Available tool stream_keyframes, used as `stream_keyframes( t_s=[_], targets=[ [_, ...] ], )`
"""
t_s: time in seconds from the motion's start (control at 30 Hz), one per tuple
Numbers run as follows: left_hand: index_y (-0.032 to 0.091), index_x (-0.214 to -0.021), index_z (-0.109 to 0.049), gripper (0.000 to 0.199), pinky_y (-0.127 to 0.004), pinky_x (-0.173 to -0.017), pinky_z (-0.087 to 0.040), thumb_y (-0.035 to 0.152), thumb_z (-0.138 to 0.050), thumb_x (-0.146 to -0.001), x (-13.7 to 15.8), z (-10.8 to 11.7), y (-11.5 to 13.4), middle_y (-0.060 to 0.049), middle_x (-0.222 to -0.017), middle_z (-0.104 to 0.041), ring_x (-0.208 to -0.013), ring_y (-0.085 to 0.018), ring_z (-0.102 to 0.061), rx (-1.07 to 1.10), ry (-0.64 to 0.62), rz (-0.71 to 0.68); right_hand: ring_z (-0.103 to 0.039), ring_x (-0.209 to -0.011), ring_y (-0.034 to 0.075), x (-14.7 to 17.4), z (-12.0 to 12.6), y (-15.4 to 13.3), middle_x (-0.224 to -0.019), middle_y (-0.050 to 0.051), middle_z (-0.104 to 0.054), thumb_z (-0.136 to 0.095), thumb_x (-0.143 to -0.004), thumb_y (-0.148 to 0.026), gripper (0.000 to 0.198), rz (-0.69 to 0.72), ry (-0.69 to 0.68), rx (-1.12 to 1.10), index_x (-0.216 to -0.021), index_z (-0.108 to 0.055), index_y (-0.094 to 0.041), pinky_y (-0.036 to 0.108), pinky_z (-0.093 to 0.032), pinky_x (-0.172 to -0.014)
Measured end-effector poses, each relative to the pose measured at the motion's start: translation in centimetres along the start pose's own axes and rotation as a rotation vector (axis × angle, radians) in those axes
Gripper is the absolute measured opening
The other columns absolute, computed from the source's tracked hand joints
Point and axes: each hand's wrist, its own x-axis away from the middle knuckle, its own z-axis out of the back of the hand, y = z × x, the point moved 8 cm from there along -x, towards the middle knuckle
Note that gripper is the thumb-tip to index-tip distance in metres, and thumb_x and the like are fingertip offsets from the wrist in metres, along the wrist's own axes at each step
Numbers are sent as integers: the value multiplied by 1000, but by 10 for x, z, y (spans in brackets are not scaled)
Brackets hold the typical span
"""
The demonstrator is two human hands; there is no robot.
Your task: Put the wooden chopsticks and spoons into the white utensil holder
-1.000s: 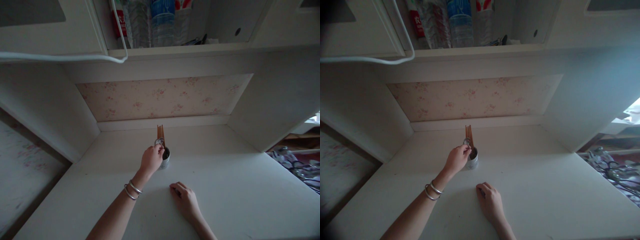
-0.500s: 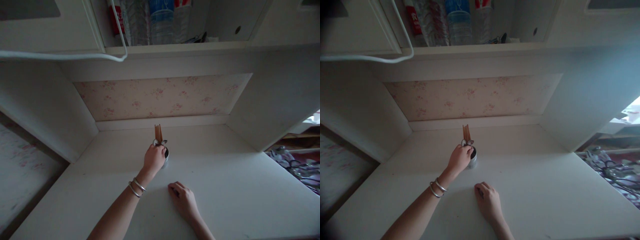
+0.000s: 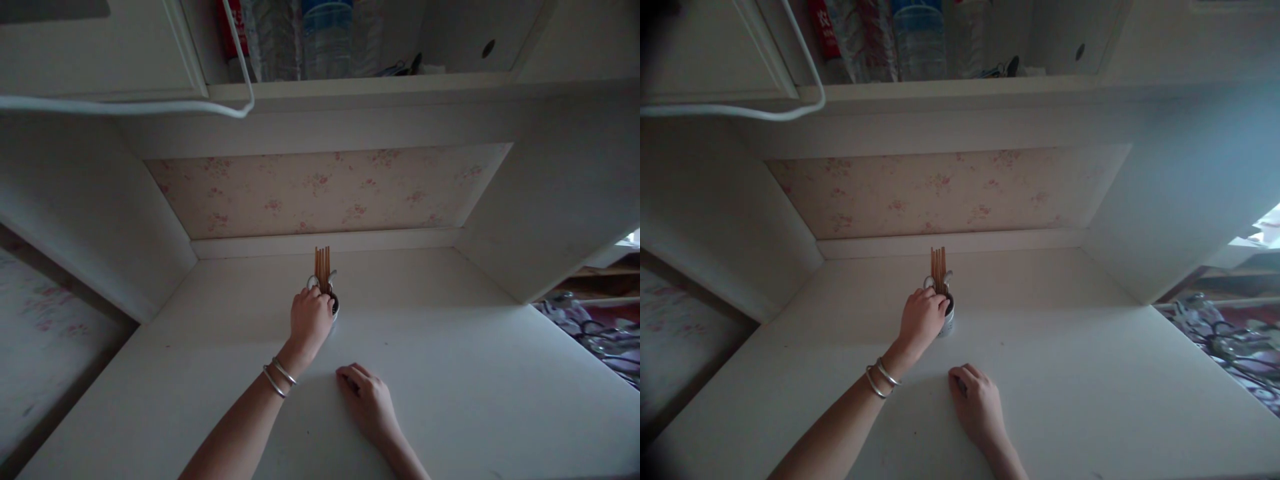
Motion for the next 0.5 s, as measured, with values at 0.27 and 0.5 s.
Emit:
stream_keyframes(
  t_s=[0.27,0.5],
  targets=[
    [21,-78,-67,23,-34,-75,-38,26,-48,-91,12,14,1,-5,-81,-62,-82,-20,-54,54,69,-22,-61,-70,16,0,-1,-2,-78,0,-66,-45,-90,-29,24,-4,5,7,-84,-67,-26,23,-42,-63],
    [20,-88,-64,20,-31,-78,-43,26,-46,-92,57,35,-27,-5,-82,-61,-82,-19,-56,332,176,0,-57,-64,14,-7,-4,23,-88,2,-65,-49,-87,-41,25,-152,60,-241,-102,-62,-25,25,-46,-60]
  ],
)
